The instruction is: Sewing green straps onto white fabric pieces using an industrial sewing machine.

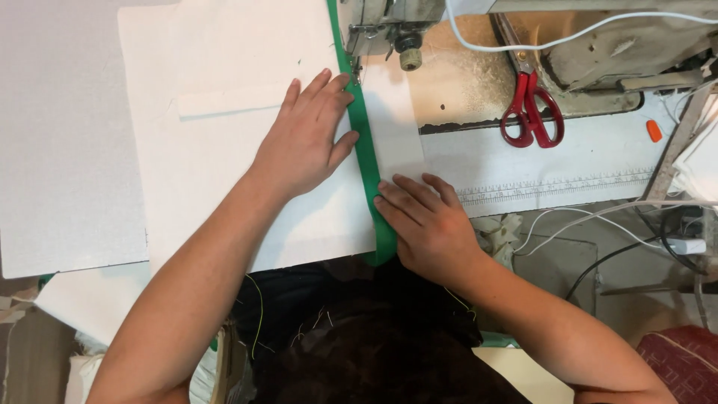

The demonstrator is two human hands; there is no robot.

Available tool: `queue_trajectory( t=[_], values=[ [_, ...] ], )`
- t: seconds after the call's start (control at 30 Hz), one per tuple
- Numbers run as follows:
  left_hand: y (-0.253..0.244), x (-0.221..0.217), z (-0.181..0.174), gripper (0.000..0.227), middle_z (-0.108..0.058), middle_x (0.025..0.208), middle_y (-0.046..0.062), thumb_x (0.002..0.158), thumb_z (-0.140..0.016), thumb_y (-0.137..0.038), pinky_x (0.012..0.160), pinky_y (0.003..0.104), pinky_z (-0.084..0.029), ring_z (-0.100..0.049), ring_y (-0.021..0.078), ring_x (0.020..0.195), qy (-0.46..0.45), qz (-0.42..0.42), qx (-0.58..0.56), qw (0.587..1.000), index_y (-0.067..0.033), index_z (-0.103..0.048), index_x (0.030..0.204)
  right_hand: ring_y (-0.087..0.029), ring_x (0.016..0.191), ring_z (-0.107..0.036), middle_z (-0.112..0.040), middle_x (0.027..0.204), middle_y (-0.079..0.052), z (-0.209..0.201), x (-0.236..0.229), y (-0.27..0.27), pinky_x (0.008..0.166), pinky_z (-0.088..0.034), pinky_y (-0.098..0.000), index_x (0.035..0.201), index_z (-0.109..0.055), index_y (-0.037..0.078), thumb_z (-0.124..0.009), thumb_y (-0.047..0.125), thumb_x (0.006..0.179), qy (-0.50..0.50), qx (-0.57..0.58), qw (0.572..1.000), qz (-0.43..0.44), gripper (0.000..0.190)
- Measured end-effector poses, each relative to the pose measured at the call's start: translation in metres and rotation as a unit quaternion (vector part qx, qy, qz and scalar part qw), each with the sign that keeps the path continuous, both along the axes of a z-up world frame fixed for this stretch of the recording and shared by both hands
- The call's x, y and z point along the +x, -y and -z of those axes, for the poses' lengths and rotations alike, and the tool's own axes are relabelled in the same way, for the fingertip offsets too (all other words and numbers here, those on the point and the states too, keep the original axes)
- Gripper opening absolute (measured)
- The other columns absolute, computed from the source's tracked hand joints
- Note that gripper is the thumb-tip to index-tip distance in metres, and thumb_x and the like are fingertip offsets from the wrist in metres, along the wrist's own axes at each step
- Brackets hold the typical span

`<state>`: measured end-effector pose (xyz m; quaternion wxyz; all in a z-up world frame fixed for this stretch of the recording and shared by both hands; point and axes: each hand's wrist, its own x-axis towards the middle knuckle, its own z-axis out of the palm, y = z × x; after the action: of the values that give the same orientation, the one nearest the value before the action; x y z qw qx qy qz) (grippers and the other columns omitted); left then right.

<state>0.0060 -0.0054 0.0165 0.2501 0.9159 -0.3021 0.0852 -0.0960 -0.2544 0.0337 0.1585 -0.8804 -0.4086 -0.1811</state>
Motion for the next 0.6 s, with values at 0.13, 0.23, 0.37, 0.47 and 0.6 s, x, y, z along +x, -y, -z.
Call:
queue_trajectory(
  t=[0.13,0.23,0.37,0.47,0.6],
  values=[
    [-0.001,0.0,0.001,0.052,-0.044,0.163,0.016,0.11,-0.053,-0.041,0.125,0.065,-0.017,-0.033,0.0409,0.155,-0.024,-0.01,0.045,0.999,-0.0006,-0.053,0.143,-0.035,0.127,-0.068,-0.072,0.134,-0.014,0.002,-0.003,-0.004,0.107,-0.051,-0.0565,0.119,-0.074,0.004,-0.057,-0.003,0.086,-0.001,0.003,1.0,0.014,0.038],
    [-0.001,0.002,0.005,0.058,-0.048,0.162,0.013,0.109,-0.053,-0.048,0.123,0.068,-0.016,-0.033,0.04,0.154,0.0,-0.011,0.078,0.997,-0.002,-0.057,0.143,-0.037,0.135,-0.062,-0.068,0.14,-0.013,0.006,-0.004,-0.007,0.11,-0.048,-0.0579,0.12,-0.073,0.006,-0.061,0.007,0.086,-0.023,-0.023,0.999,0.022,0.036],
    [-0.004,0.001,0.004,0.062,-0.047,0.164,0.01,0.105,-0.055,-0.056,0.117,0.077,-0.019,-0.035,0.0383,0.154,0.024,-0.015,0.104,0.994,-0.0052,-0.06,0.14,-0.036,0.137,-0.06,-0.068,0.141,-0.013,0.001,-0.002,-0.007,0.111,-0.046,-0.0593,0.121,-0.073,0.007,-0.067,0.01,0.088,-0.044,-0.022,0.999,0.022,0.033],
    [-0.009,0.001,0.002,0.072,-0.046,0.165,0.01,0.102,-0.057,-0.062,0.116,0.079,-0.017,-0.034,0.0364,0.155,0.034,-0.003,0.105,0.994,-0.0038,-0.059,0.144,-0.038,0.149,-0.048,-0.059,0.154,-0.011,0.001,0.001,-0.005,0.118,-0.031,-0.0714,0.12,-0.071,0.009,-0.066,0.009,0.081,-0.075,-0.043,0.996,0.016,0.04],
    [-0.011,0.005,0.0,0.075,-0.046,0.166,0.009,0.1,-0.055,-0.065,0.115,0.08,-0.02,-0.035,0.0361,0.155,0.043,0.005,0.126,0.991,-0.0053,-0.059,0.145,-0.036,0.152,-0.043,-0.058,0.156,-0.009,0.003,0.004,-0.005,0.117,-0.025,-0.0802,0.135,-0.067,0.012,-0.076,0.026,0.076,-0.108,-0.08,0.991,0.015,0.061]
  ],
)
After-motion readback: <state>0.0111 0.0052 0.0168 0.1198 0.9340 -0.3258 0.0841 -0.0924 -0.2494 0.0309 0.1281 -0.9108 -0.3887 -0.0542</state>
